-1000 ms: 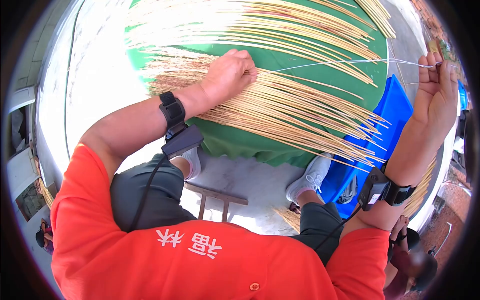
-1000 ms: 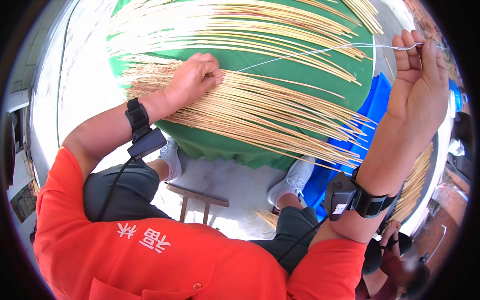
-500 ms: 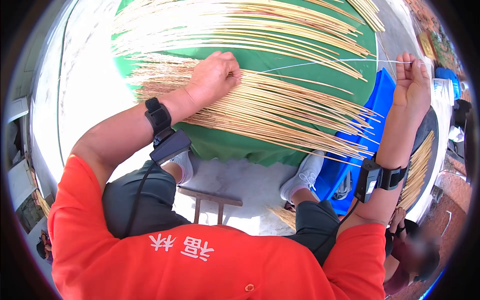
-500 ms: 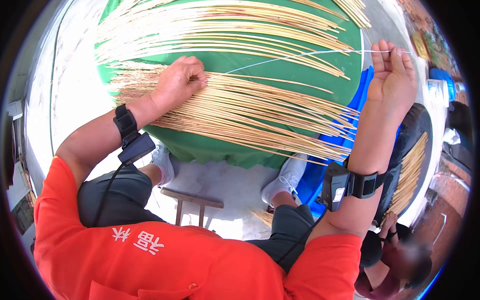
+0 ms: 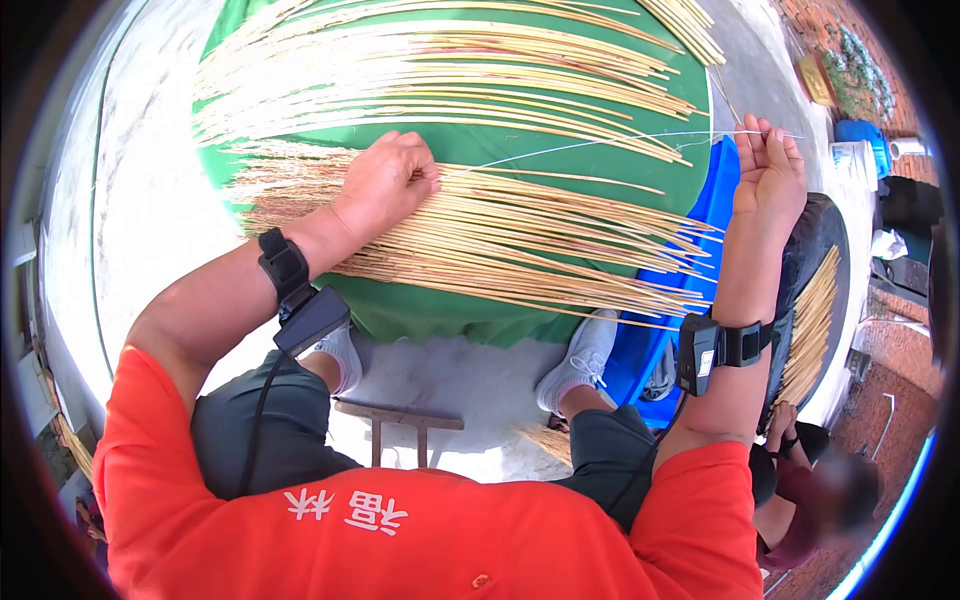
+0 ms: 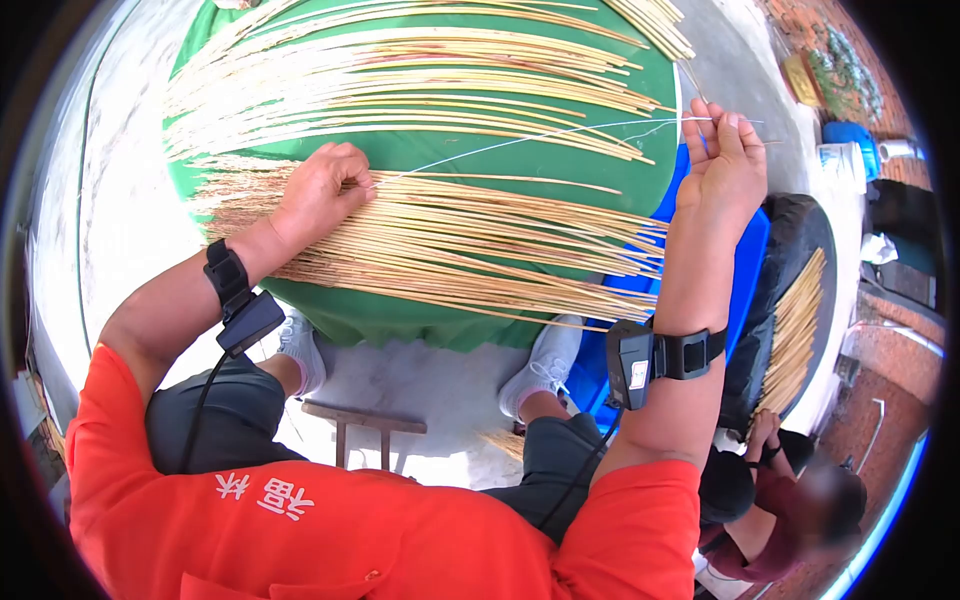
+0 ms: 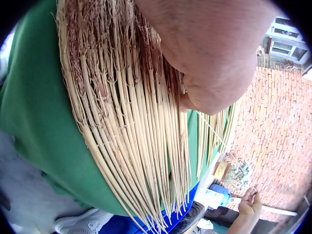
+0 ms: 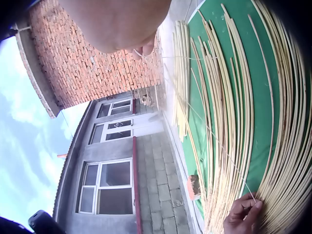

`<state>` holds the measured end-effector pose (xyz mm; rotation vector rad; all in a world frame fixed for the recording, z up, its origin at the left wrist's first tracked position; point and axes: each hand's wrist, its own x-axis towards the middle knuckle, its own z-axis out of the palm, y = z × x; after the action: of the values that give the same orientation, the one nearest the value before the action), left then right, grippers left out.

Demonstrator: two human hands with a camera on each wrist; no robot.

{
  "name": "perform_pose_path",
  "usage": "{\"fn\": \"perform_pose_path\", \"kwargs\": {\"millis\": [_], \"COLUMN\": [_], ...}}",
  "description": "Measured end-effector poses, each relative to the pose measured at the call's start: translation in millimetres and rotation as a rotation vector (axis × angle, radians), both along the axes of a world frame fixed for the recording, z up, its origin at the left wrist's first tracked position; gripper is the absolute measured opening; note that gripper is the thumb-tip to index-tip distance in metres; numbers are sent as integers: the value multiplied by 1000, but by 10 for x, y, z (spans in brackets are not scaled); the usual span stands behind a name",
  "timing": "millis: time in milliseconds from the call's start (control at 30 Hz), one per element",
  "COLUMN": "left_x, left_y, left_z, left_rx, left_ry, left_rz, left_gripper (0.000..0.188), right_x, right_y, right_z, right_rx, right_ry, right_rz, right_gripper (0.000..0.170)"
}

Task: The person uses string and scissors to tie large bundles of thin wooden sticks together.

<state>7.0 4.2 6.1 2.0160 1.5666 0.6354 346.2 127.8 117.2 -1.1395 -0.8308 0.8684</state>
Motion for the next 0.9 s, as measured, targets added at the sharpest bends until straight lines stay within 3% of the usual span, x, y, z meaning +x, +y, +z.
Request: {"fn": "perform_pose_path", "kwargs": {"millis": [233, 300, 433, 467, 533, 567, 633, 700, 800, 833, 867, 900], "left_x": [3, 7, -7, -10, -16, -8, 3, -11, -25, -56, -47, -51], "left_y": [2, 40, 58, 59, 58, 53, 60, 71, 90, 106, 118, 106], "left_z": [40, 54, 51, 41, 15, 5, 15, 46, 9, -108, -86, -128], "left_rx": [22, -32, -149, -152, -58, -58, -16, -55, -126, -260, -225, -267], "left_ry": [-30, -63, -178, -178, -112, -115, -38, -64, -140, -251, -176, -257], "left_rz": [2, 34, 100, 94, 62, 54, 67, 72, 86, 128, 115, 129], "left_gripper": [12, 12, 11, 11, 11, 11, 11, 11, 13, 14, 14, 14], "right_x": [-46, -33, -74, -52, -71, -50, -64, 28, 530, 676, 895, 1162], "right_y": [-43, -100, -278, -290, -330, -353, -390, -385, -386, -477, -588, -677], "right_z": [-256, -538, -1158, -1272, -1353, -1364, -1247, -972, -186, 165, 484, 758], "right_rx": [-57, -287, -502, -506, -381, -386, -322, -368, -494, -502, -498, -555], "right_ry": [-19, -187, -491, -490, -1015, -1016, -1216, -1163, -928, -876, -898, -945], "right_rz": [-5, 173, 360, 355, 372, 364, 404, 441, 581, 584, 585, 556], "right_gripper": [7, 7, 6, 6, 15, 15, 24, 33, 36, 35, 34, 32]}}
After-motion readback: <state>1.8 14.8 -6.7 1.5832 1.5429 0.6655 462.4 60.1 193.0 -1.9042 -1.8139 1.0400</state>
